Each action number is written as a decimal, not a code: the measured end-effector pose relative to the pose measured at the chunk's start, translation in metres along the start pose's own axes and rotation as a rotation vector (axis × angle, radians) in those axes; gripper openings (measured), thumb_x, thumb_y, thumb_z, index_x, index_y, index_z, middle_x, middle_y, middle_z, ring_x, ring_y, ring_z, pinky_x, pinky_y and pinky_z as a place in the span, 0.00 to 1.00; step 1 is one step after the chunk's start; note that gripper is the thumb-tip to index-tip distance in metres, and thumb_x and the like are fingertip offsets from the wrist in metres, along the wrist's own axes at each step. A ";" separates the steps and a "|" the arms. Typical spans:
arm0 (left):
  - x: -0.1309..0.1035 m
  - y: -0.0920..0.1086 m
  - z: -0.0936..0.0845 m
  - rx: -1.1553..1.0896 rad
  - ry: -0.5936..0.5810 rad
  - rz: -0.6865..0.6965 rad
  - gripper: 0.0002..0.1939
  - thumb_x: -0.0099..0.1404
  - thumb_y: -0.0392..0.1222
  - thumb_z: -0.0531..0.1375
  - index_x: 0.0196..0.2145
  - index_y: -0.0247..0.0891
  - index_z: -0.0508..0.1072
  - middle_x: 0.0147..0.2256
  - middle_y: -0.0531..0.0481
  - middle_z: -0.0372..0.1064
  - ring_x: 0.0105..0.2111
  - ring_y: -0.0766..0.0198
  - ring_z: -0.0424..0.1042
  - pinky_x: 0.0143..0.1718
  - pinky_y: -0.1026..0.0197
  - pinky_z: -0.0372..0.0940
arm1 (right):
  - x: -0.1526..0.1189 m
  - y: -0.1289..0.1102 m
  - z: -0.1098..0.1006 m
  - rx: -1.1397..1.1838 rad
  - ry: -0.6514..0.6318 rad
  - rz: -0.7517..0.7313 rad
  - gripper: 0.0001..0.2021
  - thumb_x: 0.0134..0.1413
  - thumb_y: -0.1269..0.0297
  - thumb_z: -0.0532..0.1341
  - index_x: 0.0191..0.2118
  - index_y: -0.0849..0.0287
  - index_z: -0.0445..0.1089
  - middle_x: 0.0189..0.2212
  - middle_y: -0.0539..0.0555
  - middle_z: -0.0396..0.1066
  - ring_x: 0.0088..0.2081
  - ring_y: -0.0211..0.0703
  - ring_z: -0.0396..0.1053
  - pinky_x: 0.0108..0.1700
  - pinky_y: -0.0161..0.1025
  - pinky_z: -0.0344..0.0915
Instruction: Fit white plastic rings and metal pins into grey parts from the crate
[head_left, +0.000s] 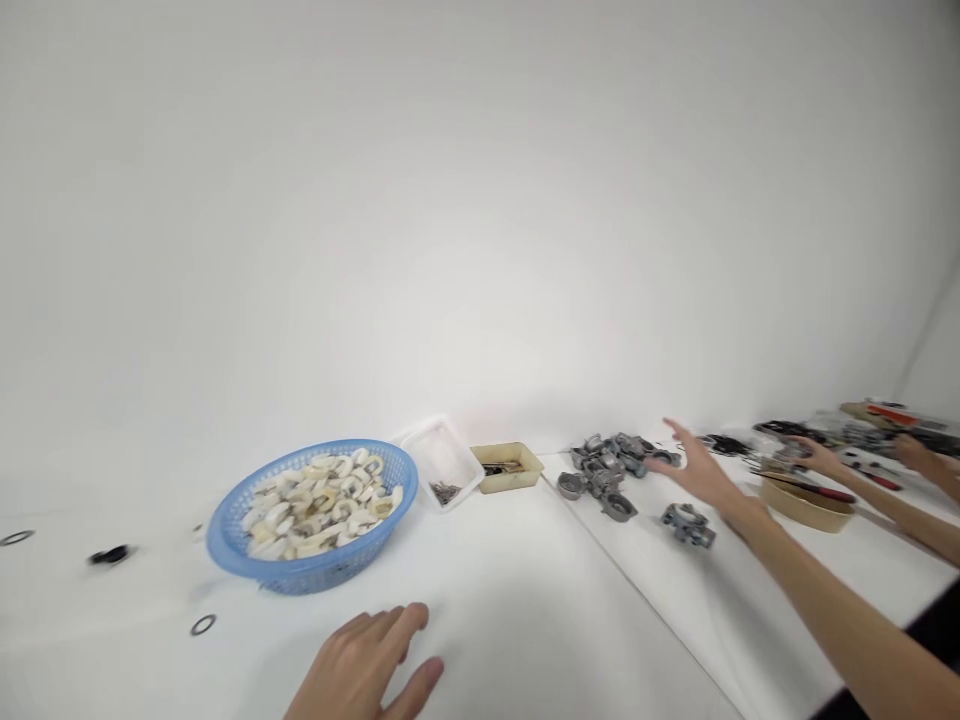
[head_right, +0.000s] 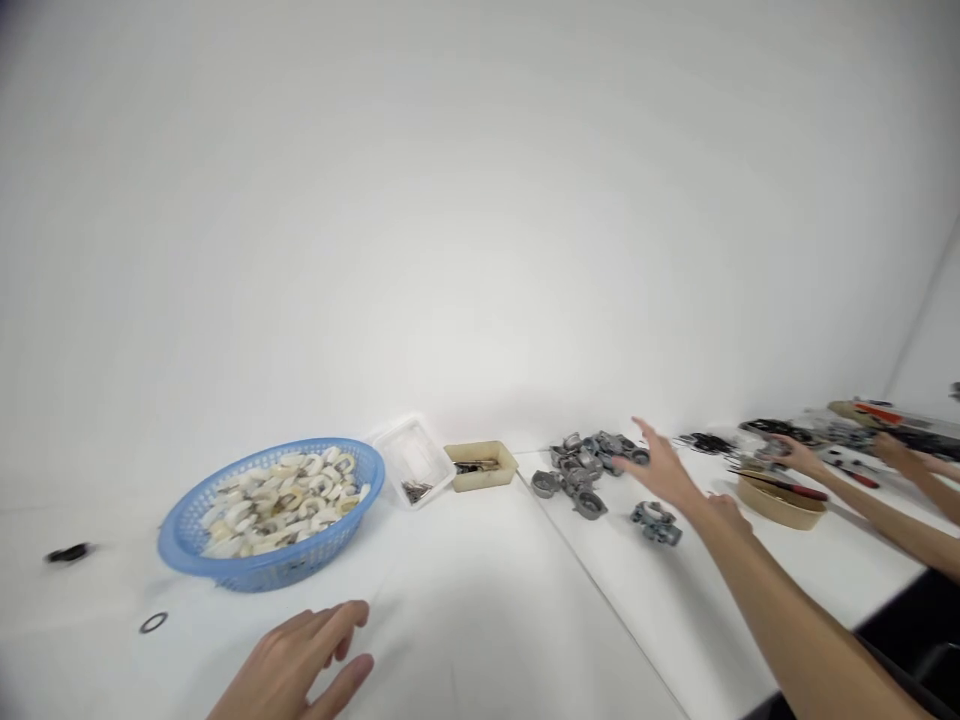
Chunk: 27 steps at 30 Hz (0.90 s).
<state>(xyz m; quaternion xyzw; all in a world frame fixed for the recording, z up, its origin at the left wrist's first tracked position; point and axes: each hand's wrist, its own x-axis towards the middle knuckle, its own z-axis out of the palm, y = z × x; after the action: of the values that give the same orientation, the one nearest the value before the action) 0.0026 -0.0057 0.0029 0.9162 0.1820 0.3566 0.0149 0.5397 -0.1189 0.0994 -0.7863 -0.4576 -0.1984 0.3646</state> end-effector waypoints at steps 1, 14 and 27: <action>0.001 0.001 -0.001 0.026 -0.035 -0.005 0.14 0.78 0.52 0.51 0.37 0.44 0.68 0.27 0.56 0.73 0.25 0.61 0.76 0.27 0.61 0.66 | 0.015 -0.015 -0.001 0.045 -0.004 -0.024 0.40 0.51 0.39 0.65 0.65 0.57 0.61 0.54 0.68 0.72 0.56 0.68 0.71 0.52 0.57 0.71; -0.002 -0.009 0.011 0.028 -0.165 -0.378 0.11 0.72 0.46 0.58 0.32 0.42 0.70 0.28 0.55 0.74 0.32 0.60 0.77 0.66 0.35 0.51 | -0.126 -0.199 0.151 0.376 -0.292 -0.745 0.13 0.67 0.63 0.55 0.36 0.52 0.76 0.30 0.52 0.77 0.26 0.44 0.70 0.32 0.41 0.66; 0.000 -0.006 0.003 -0.105 -0.257 -0.427 0.08 0.72 0.45 0.58 0.35 0.43 0.73 0.30 0.56 0.76 0.33 0.61 0.75 0.45 0.57 0.65 | -0.153 -0.199 0.143 0.356 -0.545 -0.817 0.09 0.71 0.66 0.53 0.42 0.51 0.71 0.37 0.50 0.74 0.29 0.40 0.71 0.33 0.38 0.68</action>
<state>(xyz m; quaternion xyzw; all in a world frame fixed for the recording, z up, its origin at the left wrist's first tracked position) 0.0027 0.0001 -0.0007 0.8929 0.3490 0.2349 0.1605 0.2872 -0.0364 -0.0151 -0.4926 -0.8320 -0.0315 0.2532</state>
